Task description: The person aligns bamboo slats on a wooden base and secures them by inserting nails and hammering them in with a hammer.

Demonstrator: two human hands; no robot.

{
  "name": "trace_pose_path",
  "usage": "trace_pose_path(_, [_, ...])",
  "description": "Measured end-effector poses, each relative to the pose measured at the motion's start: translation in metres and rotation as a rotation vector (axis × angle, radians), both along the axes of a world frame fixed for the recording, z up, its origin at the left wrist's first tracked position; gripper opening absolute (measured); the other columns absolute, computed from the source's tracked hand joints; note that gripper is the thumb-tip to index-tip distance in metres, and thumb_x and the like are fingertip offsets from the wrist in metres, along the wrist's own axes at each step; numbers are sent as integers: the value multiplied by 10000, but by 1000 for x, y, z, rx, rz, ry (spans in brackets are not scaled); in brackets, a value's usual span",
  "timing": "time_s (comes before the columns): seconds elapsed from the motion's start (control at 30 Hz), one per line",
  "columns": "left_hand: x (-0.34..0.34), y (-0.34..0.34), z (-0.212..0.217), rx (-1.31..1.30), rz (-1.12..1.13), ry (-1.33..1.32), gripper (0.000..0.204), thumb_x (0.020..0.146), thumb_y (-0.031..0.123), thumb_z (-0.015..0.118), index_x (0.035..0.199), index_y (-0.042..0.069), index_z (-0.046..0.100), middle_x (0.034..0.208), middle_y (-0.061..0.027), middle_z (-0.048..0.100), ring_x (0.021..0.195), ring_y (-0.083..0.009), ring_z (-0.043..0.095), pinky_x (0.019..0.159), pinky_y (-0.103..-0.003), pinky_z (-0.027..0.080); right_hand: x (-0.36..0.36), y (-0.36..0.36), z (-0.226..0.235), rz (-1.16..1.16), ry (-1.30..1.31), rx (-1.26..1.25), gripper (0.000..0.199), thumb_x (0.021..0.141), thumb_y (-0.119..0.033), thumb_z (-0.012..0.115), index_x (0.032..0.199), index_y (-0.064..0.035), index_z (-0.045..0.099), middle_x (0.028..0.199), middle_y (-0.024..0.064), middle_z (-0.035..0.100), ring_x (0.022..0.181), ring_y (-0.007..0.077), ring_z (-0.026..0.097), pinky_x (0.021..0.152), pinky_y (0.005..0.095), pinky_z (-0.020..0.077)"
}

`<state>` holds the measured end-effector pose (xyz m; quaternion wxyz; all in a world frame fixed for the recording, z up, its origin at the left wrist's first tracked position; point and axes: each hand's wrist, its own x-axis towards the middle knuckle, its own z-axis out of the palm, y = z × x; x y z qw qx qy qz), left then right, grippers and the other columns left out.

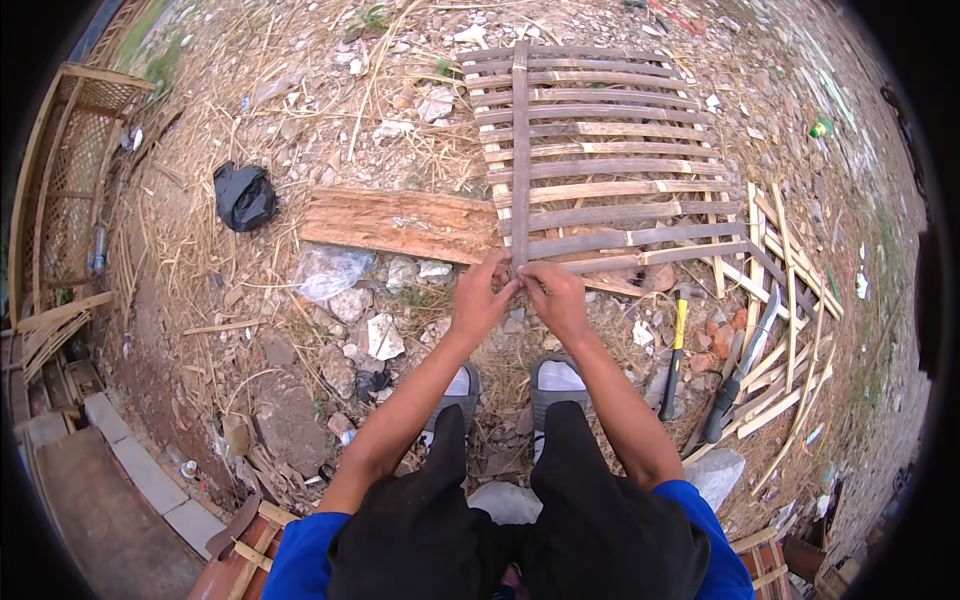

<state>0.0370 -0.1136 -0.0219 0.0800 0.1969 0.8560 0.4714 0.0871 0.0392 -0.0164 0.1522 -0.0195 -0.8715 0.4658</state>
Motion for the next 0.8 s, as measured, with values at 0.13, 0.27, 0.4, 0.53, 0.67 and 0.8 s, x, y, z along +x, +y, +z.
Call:
trace_pose_path(0.13, [12, 6, -5, 30, 137, -215, 487, 793, 103, 783, 1233, 67, 578, 738, -70, 654, 642, -167, 615, 628, -319, 500, -1, 0, -1, 2, -15, -52, 143, 803, -22, 719, 944, -6, 715, 897, 157, 711, 837, 321, 695, 732, 396, 553])
trace_pose_path(0.27, [15, 9, -4, 69, 180, -227, 480, 805, 116, 779, 1243, 74, 586, 715, -63, 650, 617, -140, 612, 608, -303, 496, 0, 3, -7, 24, -17, -73, 162, 798, 27, 709, 957, -2, 714, 906, 155, 714, 830, 292, 707, 737, 366, 563])
trace_pose_path(0.4, [17, 11, -6, 25, 186, -200, 467, 814, 117, 773, 1246, 66, 601, 719, -63, 656, 616, -139, 610, 609, -299, 499, -2, 6, -5, 32, 7, -77, 166, 794, 64, 704, 952, 10, 710, 913, 151, 718, 827, 259, 716, 734, 336, 570])
trace_pose_path(0.53, [24, 17, -3, 73, 252, -234, 433, 833, 107, 749, 1239, 41, 614, 724, -95, 679, 619, -176, 651, 589, -328, 508, -4, 7, -6, 40, -15, -123, 137, 785, 27, 712, 918, -2, 704, 920, 139, 712, 871, 313, 689, 765, 382, 553])
trace_pose_path(0.67, [21, 15, -8, 121, 288, -268, 418, 841, 90, 735, 1237, 37, 615, 747, -103, 700, 639, -178, 676, 600, -325, 521, -9, 7, -11, 76, 46, -86, 150, 781, 31, 712, 925, -8, 708, 915, 136, 710, 880, 312, 684, 767, 384, 550])
trace_pose_path(0.8, [17, 11, -12, 123, 270, -269, 452, 838, 87, 736, 1269, 46, 606, 752, -110, 706, 643, -181, 681, 599, -328, 522, -7, 3, -12, 34, 35, -91, 159, 777, 30, 714, 929, -14, 713, 907, 132, 711, 867, 312, 682, 755, 385, 547])
